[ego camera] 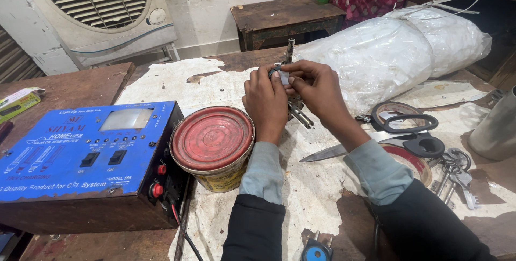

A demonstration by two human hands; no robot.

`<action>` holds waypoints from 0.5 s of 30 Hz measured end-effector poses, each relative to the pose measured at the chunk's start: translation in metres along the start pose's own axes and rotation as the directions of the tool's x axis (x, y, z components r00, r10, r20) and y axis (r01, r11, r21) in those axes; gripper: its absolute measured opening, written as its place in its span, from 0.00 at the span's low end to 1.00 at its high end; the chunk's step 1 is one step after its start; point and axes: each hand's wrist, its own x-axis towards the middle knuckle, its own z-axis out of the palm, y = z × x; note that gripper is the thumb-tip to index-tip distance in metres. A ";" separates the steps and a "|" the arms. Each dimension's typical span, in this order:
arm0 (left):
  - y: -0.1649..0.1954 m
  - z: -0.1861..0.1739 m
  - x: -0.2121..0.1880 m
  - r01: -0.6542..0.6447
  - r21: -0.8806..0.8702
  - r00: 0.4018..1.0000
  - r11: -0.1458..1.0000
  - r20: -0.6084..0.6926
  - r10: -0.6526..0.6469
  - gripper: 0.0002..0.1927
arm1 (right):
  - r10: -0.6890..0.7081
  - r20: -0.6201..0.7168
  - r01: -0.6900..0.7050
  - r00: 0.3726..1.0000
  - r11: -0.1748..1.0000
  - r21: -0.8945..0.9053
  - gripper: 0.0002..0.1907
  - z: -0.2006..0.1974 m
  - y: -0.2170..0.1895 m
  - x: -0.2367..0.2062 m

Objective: The person sits at a workbench fitting dark rectangular brush blocks into the slots of a motor armature assembly, pressing each block into place around the shaft and turning the part as they work. Near the end they pick up a pair of scissors and cut at the assembly.

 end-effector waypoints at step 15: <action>0.007 -0.006 -0.005 -0.008 0.038 1.000 0.999 -0.012 0.008 0.13 | -0.431 0.079 0.420 0.899 0.799 -0.431 0.17 0.004 -0.017 -0.016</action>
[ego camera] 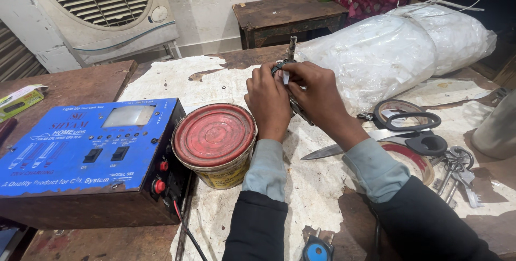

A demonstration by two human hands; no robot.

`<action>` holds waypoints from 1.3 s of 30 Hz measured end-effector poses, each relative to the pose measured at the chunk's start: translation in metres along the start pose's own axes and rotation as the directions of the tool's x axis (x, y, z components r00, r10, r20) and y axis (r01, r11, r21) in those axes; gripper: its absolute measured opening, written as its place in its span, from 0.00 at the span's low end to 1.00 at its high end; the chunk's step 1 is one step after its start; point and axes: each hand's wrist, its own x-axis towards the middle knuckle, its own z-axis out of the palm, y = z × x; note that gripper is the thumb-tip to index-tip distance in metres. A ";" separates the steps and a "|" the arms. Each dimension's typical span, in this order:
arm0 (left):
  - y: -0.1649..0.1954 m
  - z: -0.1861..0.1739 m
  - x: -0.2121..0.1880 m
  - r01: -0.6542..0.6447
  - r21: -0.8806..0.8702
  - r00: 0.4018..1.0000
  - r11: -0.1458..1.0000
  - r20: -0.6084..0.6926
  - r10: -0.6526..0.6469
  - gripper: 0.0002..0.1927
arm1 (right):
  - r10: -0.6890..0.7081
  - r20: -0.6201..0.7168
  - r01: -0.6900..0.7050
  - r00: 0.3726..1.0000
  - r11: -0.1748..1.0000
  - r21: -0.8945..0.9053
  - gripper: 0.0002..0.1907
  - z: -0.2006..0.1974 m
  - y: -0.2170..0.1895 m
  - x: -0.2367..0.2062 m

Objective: The person sits at a workbench fitting dark rectangular brush blocks into the slots of a motor armature assembly, pressing each block into place around the shaft and turning the part as they work. Near the end they pick up a pair of scissors and cut at the assembly.

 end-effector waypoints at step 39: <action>-0.006 0.004 0.003 0.018 -0.020 1.000 1.000 -0.007 -0.018 0.12 | 0.448 0.184 -0.448 0.875 0.606 0.658 0.21 -0.004 0.025 0.010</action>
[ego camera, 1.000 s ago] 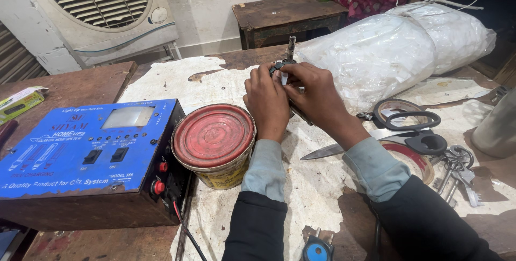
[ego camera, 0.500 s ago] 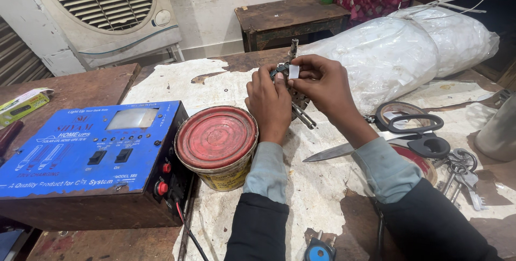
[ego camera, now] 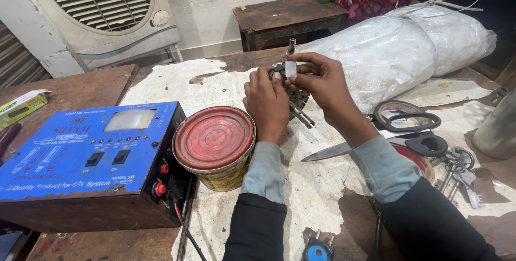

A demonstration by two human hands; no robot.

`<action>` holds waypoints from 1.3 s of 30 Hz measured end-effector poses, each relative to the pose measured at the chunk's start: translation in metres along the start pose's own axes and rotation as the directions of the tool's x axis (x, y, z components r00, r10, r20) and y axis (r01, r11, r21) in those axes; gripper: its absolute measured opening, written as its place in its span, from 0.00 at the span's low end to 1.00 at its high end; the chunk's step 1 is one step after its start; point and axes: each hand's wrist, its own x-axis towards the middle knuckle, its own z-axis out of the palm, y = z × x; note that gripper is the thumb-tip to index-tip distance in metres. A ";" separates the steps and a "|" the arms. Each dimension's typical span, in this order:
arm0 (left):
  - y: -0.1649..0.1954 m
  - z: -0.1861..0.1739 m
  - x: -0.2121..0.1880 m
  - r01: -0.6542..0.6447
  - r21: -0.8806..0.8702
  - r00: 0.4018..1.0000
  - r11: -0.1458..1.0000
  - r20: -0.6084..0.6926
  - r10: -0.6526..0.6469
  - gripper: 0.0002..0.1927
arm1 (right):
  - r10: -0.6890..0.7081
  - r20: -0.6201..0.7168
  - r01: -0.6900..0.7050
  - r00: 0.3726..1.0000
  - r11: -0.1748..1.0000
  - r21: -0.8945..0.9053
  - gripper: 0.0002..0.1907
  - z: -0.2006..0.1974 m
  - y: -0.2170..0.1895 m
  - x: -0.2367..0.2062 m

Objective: The person sits at a workbench fitting dark rectangular brush blocks into the slots of a motor armature assembly, pressing each block into place around the shaft and turning the part as they work. Near the end they pick up a pair of scissors and cut at the assembly.

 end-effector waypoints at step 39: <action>0.005 -0.003 -0.007 -0.113 0.021 0.992 0.993 -0.056 0.115 0.12 | -0.107 0.020 0.108 0.994 0.992 -0.072 0.10 0.001 0.019 0.000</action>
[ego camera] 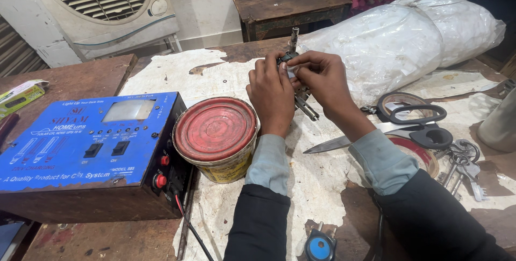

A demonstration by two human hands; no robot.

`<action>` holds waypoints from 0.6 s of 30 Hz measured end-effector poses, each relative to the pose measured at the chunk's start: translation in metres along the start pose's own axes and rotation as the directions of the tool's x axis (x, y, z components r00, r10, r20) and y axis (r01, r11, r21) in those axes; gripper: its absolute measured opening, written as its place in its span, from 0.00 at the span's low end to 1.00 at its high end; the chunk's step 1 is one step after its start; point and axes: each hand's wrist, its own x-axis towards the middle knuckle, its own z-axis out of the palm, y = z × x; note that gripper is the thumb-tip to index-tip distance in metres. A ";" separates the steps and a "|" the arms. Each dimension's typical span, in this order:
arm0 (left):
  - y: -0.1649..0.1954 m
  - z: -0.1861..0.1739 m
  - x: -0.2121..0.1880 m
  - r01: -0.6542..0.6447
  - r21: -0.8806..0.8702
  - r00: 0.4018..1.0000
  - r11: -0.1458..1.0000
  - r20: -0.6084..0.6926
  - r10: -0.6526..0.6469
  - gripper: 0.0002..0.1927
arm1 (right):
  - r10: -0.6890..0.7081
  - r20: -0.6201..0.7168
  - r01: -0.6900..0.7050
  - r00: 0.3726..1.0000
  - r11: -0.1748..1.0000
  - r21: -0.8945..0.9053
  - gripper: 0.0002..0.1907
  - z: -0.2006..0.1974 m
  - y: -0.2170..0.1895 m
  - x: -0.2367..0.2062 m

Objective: The person sits at a workbench fitting dark rectangular brush blocks into the slots of a motor armature assembly, pressing each block into place around the shaft and turning the part as they work. Near the end they pick up a pair of scissors and cut at the assembly.

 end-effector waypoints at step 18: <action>-0.003 -0.002 0.002 -0.053 -0.047 0.998 0.998 0.042 0.055 0.15 | 0.081 -0.121 -0.086 0.989 0.995 -0.041 0.05 0.000 -0.005 0.001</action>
